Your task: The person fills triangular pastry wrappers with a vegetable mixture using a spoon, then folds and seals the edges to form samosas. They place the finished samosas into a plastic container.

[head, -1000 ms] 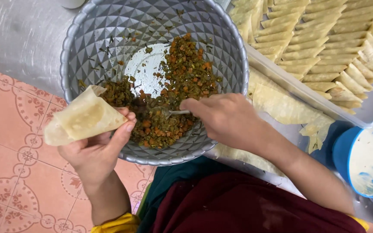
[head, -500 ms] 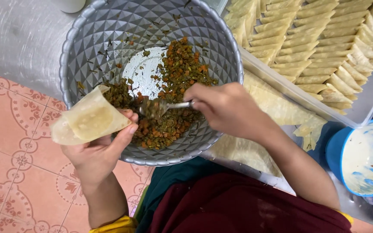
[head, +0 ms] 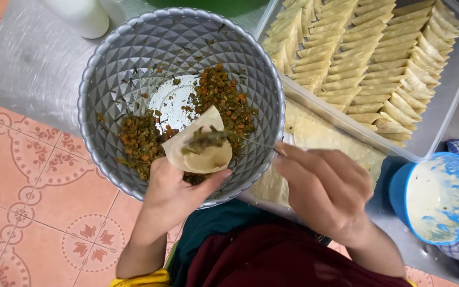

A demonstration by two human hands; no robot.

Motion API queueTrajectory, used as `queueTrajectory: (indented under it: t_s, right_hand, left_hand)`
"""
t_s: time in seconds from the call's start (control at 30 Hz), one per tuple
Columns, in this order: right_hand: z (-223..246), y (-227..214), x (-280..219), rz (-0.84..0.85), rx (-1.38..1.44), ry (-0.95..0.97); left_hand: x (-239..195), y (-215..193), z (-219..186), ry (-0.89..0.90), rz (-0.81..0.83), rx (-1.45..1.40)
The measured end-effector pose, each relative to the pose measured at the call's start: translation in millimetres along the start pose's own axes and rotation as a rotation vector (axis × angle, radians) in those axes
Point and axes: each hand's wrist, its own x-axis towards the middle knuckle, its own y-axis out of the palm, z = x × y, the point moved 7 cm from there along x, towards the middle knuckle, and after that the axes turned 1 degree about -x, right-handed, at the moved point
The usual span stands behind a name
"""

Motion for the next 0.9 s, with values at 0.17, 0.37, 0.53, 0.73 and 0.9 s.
queueTrajectory:
  t_s: [0.17,0.37,0.53,0.73,0.9]
  right_hand:
    - [14.0,7.0,-32.0,-0.197,-0.222,-0.223]
    - [25.5,13.4,-44.3,-0.133,-0.261,-0.231]
    - [10.2,8.2,-63.9,-0.188,-0.300,-0.158]
    - [-13.2,25.9,-56.3,-0.102,-0.173,0.049]
    - [-6.5,33.7,-38.3,0.005,-0.210,0.049]
  left_hand:
    - [-3.4,3.6,-2.7,-0.099,-0.009,-0.233]
    - [-2.3,16.1,-4.2,-0.143,-0.054,-0.476]
    - [-6.4,11.7,9.3,-0.187,-0.220,-0.549]
    - [-5.1,-1.8,1.7,-0.051,-0.384,-0.362]
    - [-3.9,3.0,-24.8,0.114,-0.354,-0.257]
